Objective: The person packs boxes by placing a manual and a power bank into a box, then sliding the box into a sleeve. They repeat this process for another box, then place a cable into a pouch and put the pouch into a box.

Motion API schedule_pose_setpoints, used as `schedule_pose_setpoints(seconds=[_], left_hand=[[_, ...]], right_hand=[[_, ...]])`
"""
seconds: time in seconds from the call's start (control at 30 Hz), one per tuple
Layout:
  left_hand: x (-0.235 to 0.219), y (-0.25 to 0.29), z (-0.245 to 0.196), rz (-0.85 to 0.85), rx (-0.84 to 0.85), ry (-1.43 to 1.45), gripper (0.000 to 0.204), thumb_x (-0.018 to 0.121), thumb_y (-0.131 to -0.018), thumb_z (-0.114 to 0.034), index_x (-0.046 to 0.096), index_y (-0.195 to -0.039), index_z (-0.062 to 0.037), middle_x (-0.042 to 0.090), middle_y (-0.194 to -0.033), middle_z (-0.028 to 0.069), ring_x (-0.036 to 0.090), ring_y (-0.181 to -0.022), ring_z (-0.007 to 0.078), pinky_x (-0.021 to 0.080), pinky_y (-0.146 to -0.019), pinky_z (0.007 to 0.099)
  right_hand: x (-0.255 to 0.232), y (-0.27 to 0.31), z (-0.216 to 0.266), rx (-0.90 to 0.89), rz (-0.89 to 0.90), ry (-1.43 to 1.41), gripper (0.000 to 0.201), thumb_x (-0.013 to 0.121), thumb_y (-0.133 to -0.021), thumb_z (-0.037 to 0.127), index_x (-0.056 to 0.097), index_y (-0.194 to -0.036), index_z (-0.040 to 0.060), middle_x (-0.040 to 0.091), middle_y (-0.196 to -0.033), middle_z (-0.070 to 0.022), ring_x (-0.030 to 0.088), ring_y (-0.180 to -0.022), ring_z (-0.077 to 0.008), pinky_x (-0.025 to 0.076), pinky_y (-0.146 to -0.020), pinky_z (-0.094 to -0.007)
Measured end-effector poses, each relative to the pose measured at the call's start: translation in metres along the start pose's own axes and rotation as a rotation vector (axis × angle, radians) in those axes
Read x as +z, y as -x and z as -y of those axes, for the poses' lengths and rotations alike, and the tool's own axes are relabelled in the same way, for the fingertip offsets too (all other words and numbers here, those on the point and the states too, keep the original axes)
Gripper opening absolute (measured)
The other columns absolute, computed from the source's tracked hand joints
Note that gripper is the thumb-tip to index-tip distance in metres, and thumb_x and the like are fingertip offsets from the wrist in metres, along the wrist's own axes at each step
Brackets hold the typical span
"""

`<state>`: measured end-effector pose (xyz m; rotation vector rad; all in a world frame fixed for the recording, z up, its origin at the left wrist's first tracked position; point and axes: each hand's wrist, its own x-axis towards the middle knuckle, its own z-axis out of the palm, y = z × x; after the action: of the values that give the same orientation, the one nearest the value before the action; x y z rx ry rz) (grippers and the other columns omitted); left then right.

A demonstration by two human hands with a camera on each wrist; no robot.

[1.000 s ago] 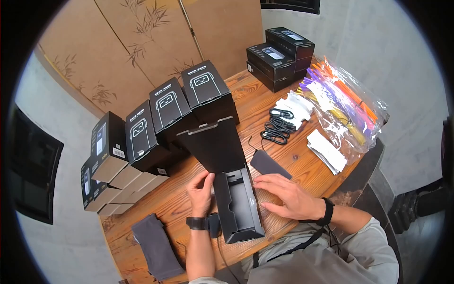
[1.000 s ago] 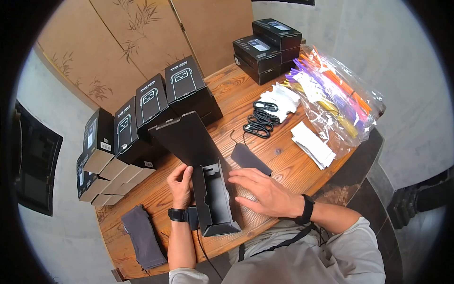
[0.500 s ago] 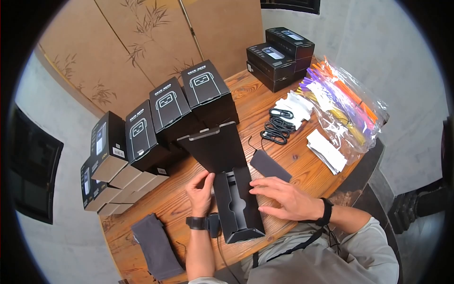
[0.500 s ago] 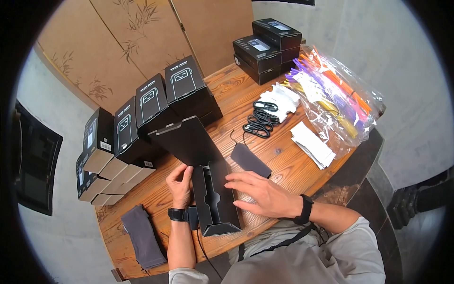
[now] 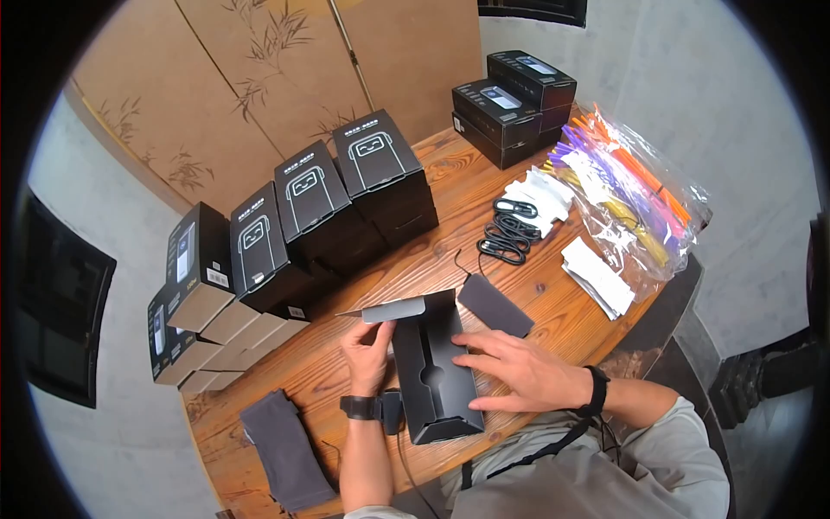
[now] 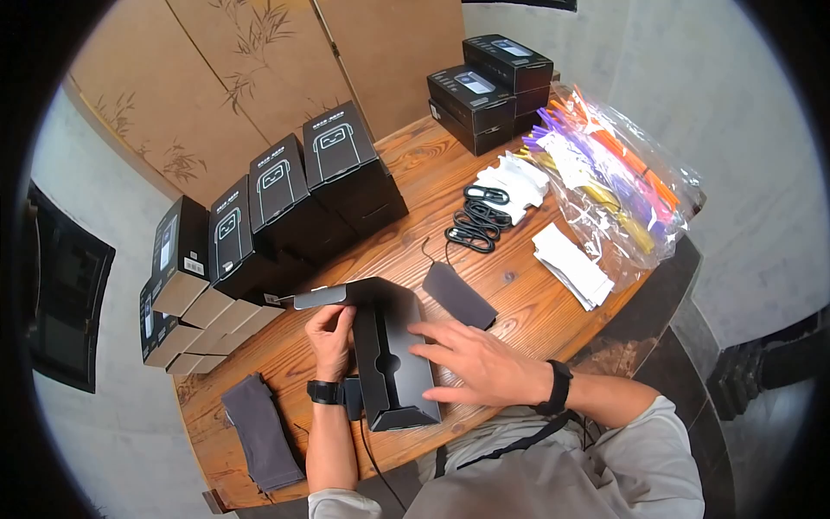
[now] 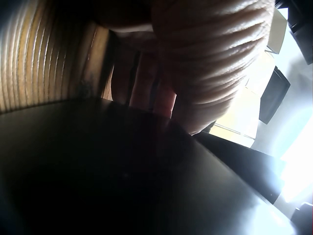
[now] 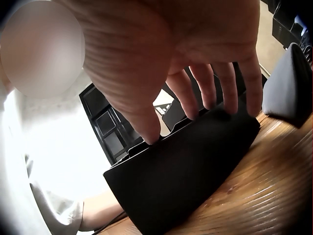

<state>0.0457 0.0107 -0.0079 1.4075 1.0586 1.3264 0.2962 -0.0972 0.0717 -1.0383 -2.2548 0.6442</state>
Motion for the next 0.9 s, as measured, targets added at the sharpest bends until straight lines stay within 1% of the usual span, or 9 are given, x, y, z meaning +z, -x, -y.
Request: schedule_pose_setpoints(seconds=[0.13, 0.23, 0.33, 0.5, 0.6, 0.7, 0.83, 0.9], left_hand=[[0.001, 0.001, -0.003, 0.023, -0.011, 0.034, 0.012, 0.071, -0.085, 0.001, 0.072, -0.097, 0.0025, 0.070, -0.091, 0.0024, 0.062, -0.083, 0.0086, 0.049, -0.077, 0.0230], [0.000, 0.002, -0.003, 0.046, -0.021, 0.053, 0.013, 0.071, -0.084, 0.002, 0.071, -0.097, 0.0024, 0.070, -0.092, 0.0032, 0.062, -0.084, 0.0092, 0.049, -0.078, 0.0233], [-0.001, 0.002, -0.001, 0.043, -0.022, 0.053, 0.014, 0.072, -0.083, 0.002, 0.071, -0.097, 0.0019, 0.071, -0.092, 0.0037, 0.063, -0.084, 0.0095, 0.050, -0.077, 0.0237], [-0.002, 0.002, 0.003, 0.022, -0.041, 0.063, 0.015, 0.073, -0.083, 0.000, 0.071, -0.097, 0.0021, 0.070, -0.094, 0.0036, 0.062, -0.085, 0.0088, 0.049, -0.076, 0.0234], [-0.006, 0.002, 0.003, 0.044, -0.014, -0.028, 0.016, 0.072, -0.084, -0.002, 0.070, -0.099, 0.0023, 0.069, -0.094, 0.0020, 0.060, -0.084, 0.0077, 0.048, -0.075, 0.0227], [-0.006, 0.001, 0.003, 0.048, 0.002, 0.004, 0.017, 0.072, -0.085, -0.002, 0.070, -0.101, 0.0020, 0.067, -0.093, 0.0000, 0.059, -0.082, 0.0067, 0.047, -0.074, 0.0221], [-0.002, 0.001, -0.002, 0.047, -0.012, 0.056, 0.015, 0.072, -0.084, -0.001, 0.069, -0.098, 0.0008, 0.066, -0.089, -0.0014, 0.058, -0.080, 0.0064, 0.047, -0.072, 0.0219], [-0.002, 0.001, -0.002, 0.057, -0.019, 0.074, 0.014, 0.072, -0.084, 0.000, 0.069, -0.097, 0.0005, 0.066, -0.089, -0.0016, 0.058, -0.080, 0.0064, 0.047, -0.072, 0.0218]], right_hand=[[-0.003, 0.003, 0.013, 0.042, 0.083, 0.081, 0.079, 0.075, -0.077, 0.046, 0.047, -0.129, -0.0074, 0.040, -0.142, -0.0229, 0.045, -0.126, -0.0369, 0.042, -0.101, -0.0425], [0.008, 0.009, 0.019, 0.032, 0.097, 0.181, 0.091, 0.076, -0.074, 0.050, 0.041, -0.133, -0.0096, 0.034, -0.146, -0.0248, 0.043, -0.127, -0.0381, 0.041, -0.101, -0.0428], [0.015, 0.012, 0.023, 0.077, 0.089, 0.150, 0.095, 0.076, -0.073, 0.049, 0.038, -0.135, -0.0105, 0.030, -0.148, -0.0260, 0.042, -0.128, -0.0390, 0.040, -0.103, -0.0433], [0.012, 0.012, 0.021, 0.078, 0.093, 0.141, 0.094, 0.077, -0.072, 0.048, 0.038, -0.136, -0.0093, 0.031, -0.149, -0.0234, 0.041, -0.129, -0.0378, 0.039, -0.104, -0.0435], [0.009, 0.011, 0.020, 0.079, 0.092, 0.127, 0.093, 0.078, -0.072, 0.047, 0.038, -0.136, -0.0076, 0.032, -0.148, -0.0218, 0.041, -0.129, -0.0369, 0.039, -0.104, -0.0436], [0.006, 0.011, 0.017, 0.084, 0.087, 0.099, 0.091, 0.079, -0.072, 0.044, 0.040, -0.136, -0.0053, 0.033, -0.148, -0.0211, 0.042, -0.129, -0.0367, 0.039, -0.104, -0.0436], [0.004, 0.011, 0.014, 0.076, 0.066, 0.092, 0.088, 0.080, -0.071, 0.042, 0.041, -0.136, -0.0030, 0.036, -0.146, -0.0211, 0.044, -0.127, -0.0367, 0.040, -0.103, -0.0434], [0.004, 0.012, 0.012, 0.085, 0.088, 0.088, 0.090, 0.079, -0.072, 0.046, 0.040, -0.138, -0.0021, 0.034, -0.148, -0.0217, 0.045, -0.127, -0.0368, 0.041, -0.103, -0.0429]])
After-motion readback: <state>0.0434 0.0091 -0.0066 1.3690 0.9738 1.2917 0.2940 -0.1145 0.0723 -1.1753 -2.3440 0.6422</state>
